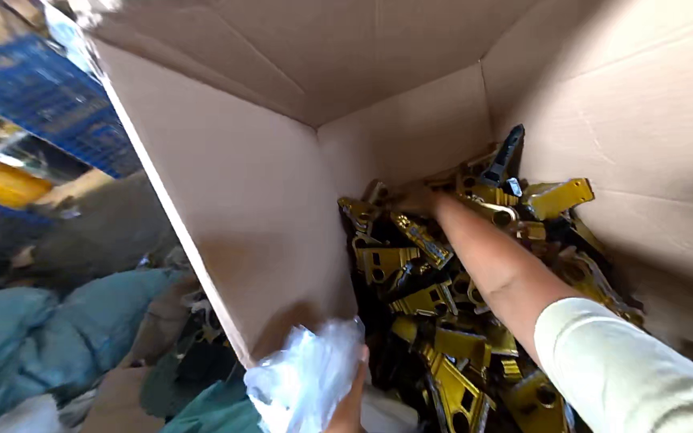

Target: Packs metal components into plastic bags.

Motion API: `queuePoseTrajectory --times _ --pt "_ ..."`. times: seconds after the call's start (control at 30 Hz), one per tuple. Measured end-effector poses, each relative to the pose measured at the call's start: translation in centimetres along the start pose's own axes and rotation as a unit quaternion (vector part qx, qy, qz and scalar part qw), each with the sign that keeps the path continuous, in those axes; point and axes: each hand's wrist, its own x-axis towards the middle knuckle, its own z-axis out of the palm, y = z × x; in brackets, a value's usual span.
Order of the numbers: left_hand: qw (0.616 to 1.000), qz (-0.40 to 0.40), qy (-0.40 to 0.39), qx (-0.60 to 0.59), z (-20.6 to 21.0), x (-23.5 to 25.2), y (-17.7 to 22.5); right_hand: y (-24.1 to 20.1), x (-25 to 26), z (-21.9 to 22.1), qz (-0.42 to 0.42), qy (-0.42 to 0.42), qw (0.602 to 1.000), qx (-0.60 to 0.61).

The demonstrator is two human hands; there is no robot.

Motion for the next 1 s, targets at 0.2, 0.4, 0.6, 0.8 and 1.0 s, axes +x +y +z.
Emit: queuePoseTrajectory --times 0.2,0.4,0.6,0.8,1.0 --pt "1.0 -0.006 0.02 0.018 1.1 0.5 -0.7 -0.2 -0.7 0.0 0.017 -0.153 0.984 -0.094" --pt "1.0 0.011 0.016 -0.01 1.6 0.3 -0.3 -1.4 -12.0 1.6 -0.025 -0.164 0.981 -0.101" --pt "0.997 0.076 0.032 0.01 0.0 0.3 -2.2 0.3 -24.8 4.4 -0.021 -0.219 0.965 -0.145" --pt "0.963 0.223 -0.04 0.146 -1.1 -0.7 -3.0 1.6 -28.9 1.3 -0.092 -0.269 0.957 -0.064" --pt "0.927 0.205 -0.145 0.279 -0.9 -0.1 -2.7 -4.6 -14.8 -0.7 -0.116 -0.068 0.991 -0.007"
